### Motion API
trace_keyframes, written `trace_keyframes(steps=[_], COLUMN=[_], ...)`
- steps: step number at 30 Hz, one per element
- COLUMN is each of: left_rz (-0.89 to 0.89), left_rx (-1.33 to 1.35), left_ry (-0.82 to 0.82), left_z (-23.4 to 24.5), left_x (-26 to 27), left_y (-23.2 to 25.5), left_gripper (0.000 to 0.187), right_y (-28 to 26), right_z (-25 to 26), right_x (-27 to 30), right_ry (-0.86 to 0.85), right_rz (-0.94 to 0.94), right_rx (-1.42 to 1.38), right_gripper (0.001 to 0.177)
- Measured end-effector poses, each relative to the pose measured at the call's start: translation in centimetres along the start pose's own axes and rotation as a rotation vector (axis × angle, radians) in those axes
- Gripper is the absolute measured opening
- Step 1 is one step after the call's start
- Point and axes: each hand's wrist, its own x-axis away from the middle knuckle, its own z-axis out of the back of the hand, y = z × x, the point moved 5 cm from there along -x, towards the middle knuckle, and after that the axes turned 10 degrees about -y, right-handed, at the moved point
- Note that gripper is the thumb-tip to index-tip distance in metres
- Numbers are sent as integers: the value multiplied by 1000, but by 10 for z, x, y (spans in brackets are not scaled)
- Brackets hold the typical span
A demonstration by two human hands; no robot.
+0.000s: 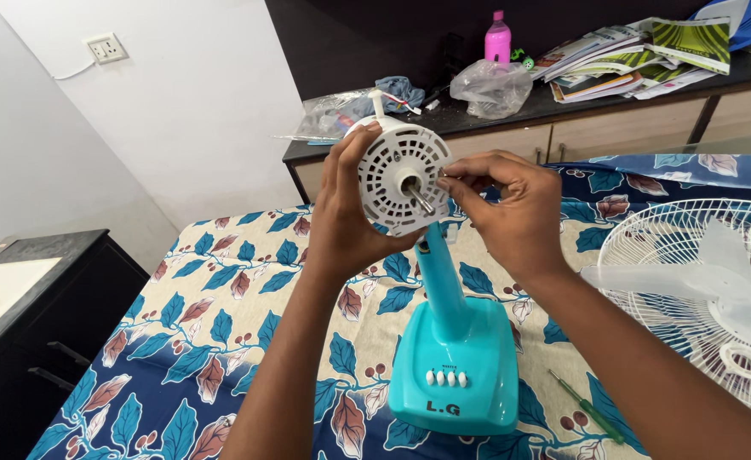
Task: The person uses a screwdriver to loosen and tighten screws on the rear motor housing of a small teal table fan. They repeatedly adjust the fan head and reposition the fan on the table while working on the same fasteners.
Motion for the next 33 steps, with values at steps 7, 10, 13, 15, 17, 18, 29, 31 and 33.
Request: trace_keyframes(steps=[7, 10, 13, 15, 17, 18, 29, 31, 33], left_rz=[-11, -17, -13, -5, -19, -25, -25, -24, -26], left_rx=[-11, -1, 5, 2, -2, -4, -21, -34, -45], left_ry=[13, 11, 7, 2, -1, -2, 1, 4, 6], left_z=[1, 1, -1, -2, -3, -3, -6, -6, -6], left_x=[3, 2, 1, 1, 0, 0, -1, 0, 0], left_y=[4, 6, 7, 7, 8, 9, 15, 17, 18], left_gripper=[114, 114, 115, 116, 116, 116, 116, 115, 115], right_y=[-10, -12, -13, -14, -13, -12, -13, -15, -7], right_z=[-3, -4, -5, -4, -4, -4, 4, 5, 8], right_x=[3, 3, 3, 5, 6, 6, 8, 9, 8], right_ry=[-70, -53, -38, -20, -2, 7, 47, 58, 49], right_rz=[112, 115, 136, 145, 137, 124, 154, 168, 13], right_rx=[133, 173, 212, 246, 266, 270, 341, 362, 203], right_gripper=[15, 13, 13, 12, 11, 10, 13, 15, 15])
